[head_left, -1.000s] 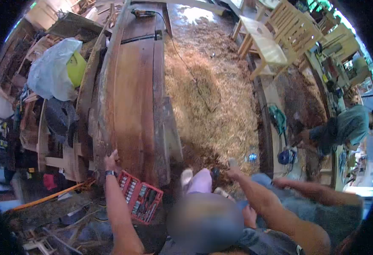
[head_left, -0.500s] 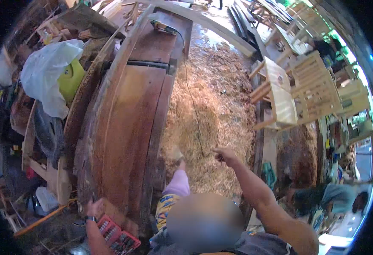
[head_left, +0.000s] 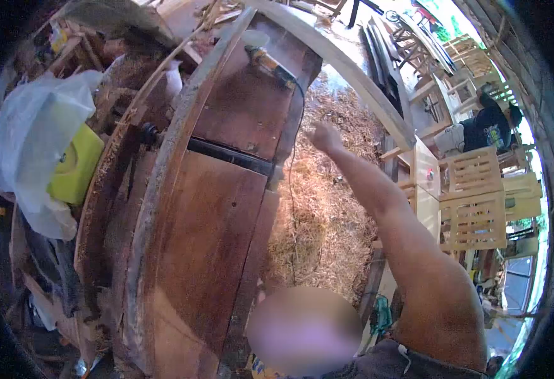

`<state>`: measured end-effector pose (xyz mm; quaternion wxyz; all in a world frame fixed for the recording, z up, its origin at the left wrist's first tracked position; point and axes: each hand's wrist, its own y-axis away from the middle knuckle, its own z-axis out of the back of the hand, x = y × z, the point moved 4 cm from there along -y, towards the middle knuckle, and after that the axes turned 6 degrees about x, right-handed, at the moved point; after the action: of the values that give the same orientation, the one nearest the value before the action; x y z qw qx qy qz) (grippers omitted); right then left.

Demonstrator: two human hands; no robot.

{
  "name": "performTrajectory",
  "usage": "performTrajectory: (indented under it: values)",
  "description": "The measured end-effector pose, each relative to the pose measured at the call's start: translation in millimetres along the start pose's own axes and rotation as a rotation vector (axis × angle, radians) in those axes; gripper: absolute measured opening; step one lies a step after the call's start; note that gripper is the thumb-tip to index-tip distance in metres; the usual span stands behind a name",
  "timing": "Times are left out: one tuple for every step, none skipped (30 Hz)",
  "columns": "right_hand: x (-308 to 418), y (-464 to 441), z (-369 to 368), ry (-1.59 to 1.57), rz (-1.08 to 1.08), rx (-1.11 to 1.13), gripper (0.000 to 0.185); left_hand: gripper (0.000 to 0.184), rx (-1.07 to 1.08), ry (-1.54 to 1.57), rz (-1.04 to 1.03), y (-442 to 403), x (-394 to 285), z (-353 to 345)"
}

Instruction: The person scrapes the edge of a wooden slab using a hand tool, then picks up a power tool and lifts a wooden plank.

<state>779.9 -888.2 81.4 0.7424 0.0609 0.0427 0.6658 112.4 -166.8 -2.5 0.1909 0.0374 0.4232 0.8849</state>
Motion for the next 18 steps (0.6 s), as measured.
performTrajectory:
  values:
    - [9, -23, 11, 0.027, 0.026, -0.118, 0.059, 0.061, 0.0, -0.002, 0.018, -1, -4, -3]
    - [9, -57, 9, 0.055, 0.057, -0.182, 0.063, 0.061, 0.003, -0.003, 0.035, -2, -7, -7]
    - [11, -87, 3, 0.081, 0.09, -0.244, 0.066, 0.061, 0.008, -0.005, 0.05, -4, -10, -9]
    - [23, -100, 14, 0.039, 0.022, -0.146, 0.073, 0.061, 0.008, -0.008, 0.067, -5, -11, -13]
    - [39, -109, 31, -0.002, -0.045, -0.05, 0.08, 0.061, 0.013, -0.011, 0.083, -5, -12, -15]
    - [45, -127, 29, 0.007, -0.035, -0.038, 0.08, 0.06, 0.016, -0.012, 0.097, -6, -14, -19]
    - [50, -144, 31, 0.081, -0.028, -0.16, 0.08, 0.06, 0.02, -0.012, 0.116, -5, -13, -22]
    - [57, -157, 36, 0.153, -0.019, -0.282, 0.081, 0.06, 0.021, -0.014, 0.13, -4, -13, -25]
    - [60, -175, 40, 0.191, -0.064, -0.197, 0.093, 0.06, 0.024, -0.018, 0.143, -5, -15, -28]
    - [63, -189, 41, 0.2, -0.09, -0.16, 0.095, 0.06, 0.031, -0.019, 0.158, -3, -15, -32]
    - [63, -204, 40, 0.207, -0.115, -0.126, 0.097, 0.06, 0.037, -0.016, 0.17, -2, -15, -36]
    - [64, -220, 39, 0.215, -0.1, -0.123, 0.097, 0.06, 0.035, -0.013, 0.183, -3, -17, -40]
    - [67, -234, 38, 0.234, -0.038, -0.052, 0.094, 0.059, 0.042, -0.012, 0.194, -3, -16, -45]
    - [68, -245, 35, 0.254, 0.019, 0.02, 0.092, 0.059, 0.051, -0.009, 0.204, -2, -15, -51]
    - [68, -254, 32, 0.262, 0.031, 0.023, 0.092, 0.059, 0.053, -0.01, 0.214, 0, -14, -54]
    - [71, -258, 31, 0.257, 0.028, 0.066, 0.084, 0.059, 0.062, -0.011, 0.222, 1, -14, -58]
    - [72, -261, 27, 0.25, 0.023, 0.112, 0.077, 0.059, 0.068, -0.01, 0.228, 3, -14, -60]
    - [65, -278, 14, 0.207, 0.078, 0.018, 0.061, 0.059, 0.074, -0.009, 0.237, 6, -12, -62]
